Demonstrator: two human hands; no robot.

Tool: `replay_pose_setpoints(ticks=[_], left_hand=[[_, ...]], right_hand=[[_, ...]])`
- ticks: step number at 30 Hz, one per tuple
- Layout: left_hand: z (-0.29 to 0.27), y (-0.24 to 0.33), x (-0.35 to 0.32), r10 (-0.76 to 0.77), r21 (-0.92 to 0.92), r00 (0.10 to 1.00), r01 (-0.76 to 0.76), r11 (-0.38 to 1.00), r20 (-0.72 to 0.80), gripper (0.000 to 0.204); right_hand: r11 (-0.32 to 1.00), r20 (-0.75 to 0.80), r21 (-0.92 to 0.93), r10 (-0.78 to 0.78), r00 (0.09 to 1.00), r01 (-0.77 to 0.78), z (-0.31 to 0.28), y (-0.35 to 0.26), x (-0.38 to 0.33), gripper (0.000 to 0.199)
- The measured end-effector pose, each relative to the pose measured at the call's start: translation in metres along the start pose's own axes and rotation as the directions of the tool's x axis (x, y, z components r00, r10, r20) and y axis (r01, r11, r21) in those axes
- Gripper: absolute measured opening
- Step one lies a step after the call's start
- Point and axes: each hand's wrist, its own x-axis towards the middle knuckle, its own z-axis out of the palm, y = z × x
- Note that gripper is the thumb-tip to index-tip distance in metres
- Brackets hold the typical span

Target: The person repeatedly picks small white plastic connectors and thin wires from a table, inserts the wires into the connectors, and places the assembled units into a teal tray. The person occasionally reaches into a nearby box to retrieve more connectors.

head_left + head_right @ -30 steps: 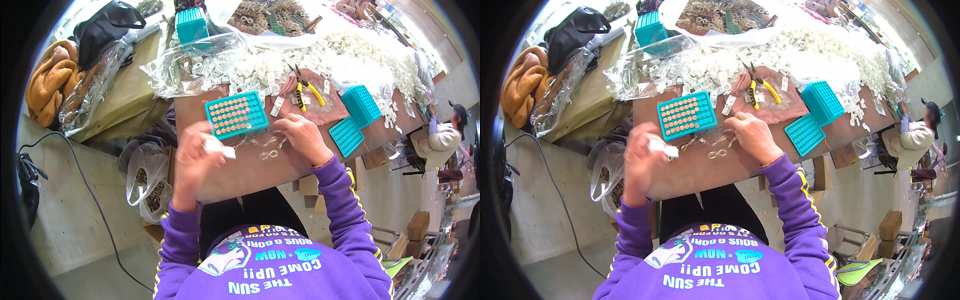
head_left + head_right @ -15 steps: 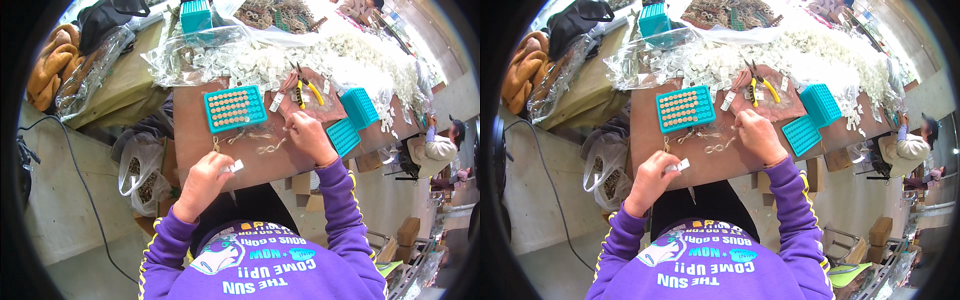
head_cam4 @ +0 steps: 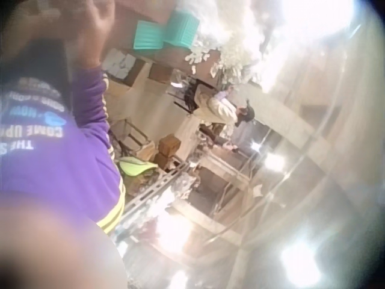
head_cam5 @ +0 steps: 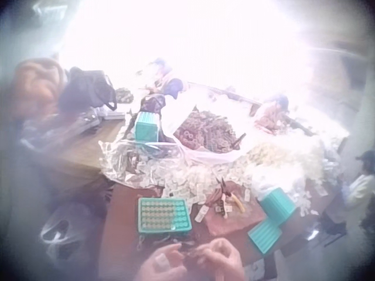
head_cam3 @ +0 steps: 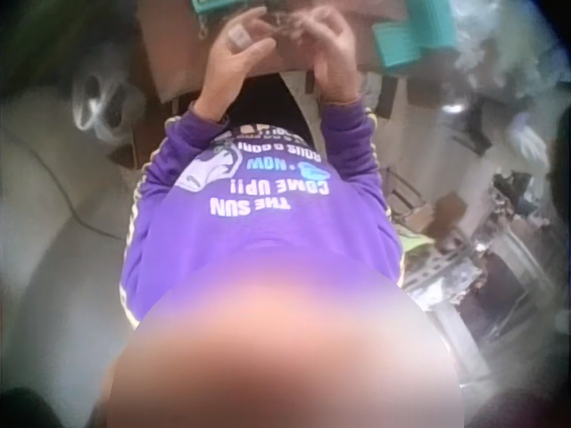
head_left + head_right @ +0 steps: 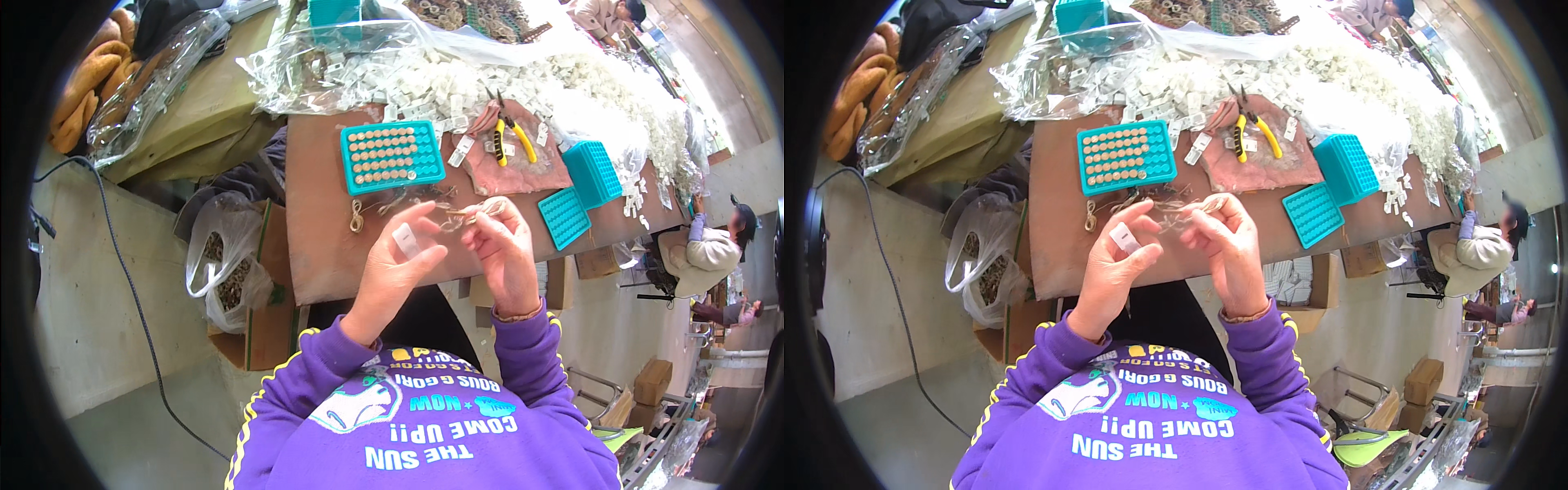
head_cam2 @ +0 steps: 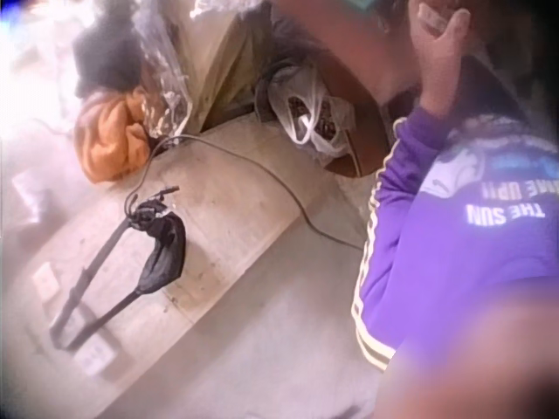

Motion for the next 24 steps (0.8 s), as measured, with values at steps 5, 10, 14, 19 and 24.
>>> replay_pose_setpoints(ticks=[5, 10, 14, 19, 24], left_hand=[[-0.007, -0.003, -0.002, 0.295, 0.285, 0.955, -0.278, 0.918, -0.020, 0.030], [-0.021, 0.004, -0.004, 0.394, 0.405, 0.917, -0.339, 0.849, -0.058, 0.017], [-0.027, 0.008, -0.005, 0.360, 0.333, 0.929, -0.314, 0.889, -0.083, 0.013], [-0.026, 0.010, -0.007, 0.317, 0.257, 0.945, -0.288, 0.923, -0.079, 0.009], [-0.029, 0.016, -0.005, 0.366, 0.445, 0.930, -0.344, 0.827, 0.039, 0.009]], right_hand=[[0.970, 0.056, 0.180, 0.154, 0.986, -0.162, 0.019, 0.018, -0.016, 0.010], [0.976, 0.047, 0.110, 0.184, 0.982, -0.189, 0.024, 0.017, -0.025, 0.008], [0.978, 0.113, 0.030, 0.200, 0.973, -0.205, 0.022, 0.015, -0.032, 0.010], [0.983, 0.165, -0.055, 0.183, 0.969, -0.176, 0.024, 0.016, -0.039, 0.011], [0.974, 0.148, -0.212, 0.113, 0.983, -0.080, 0.026, 0.005, -0.036, 0.025]])
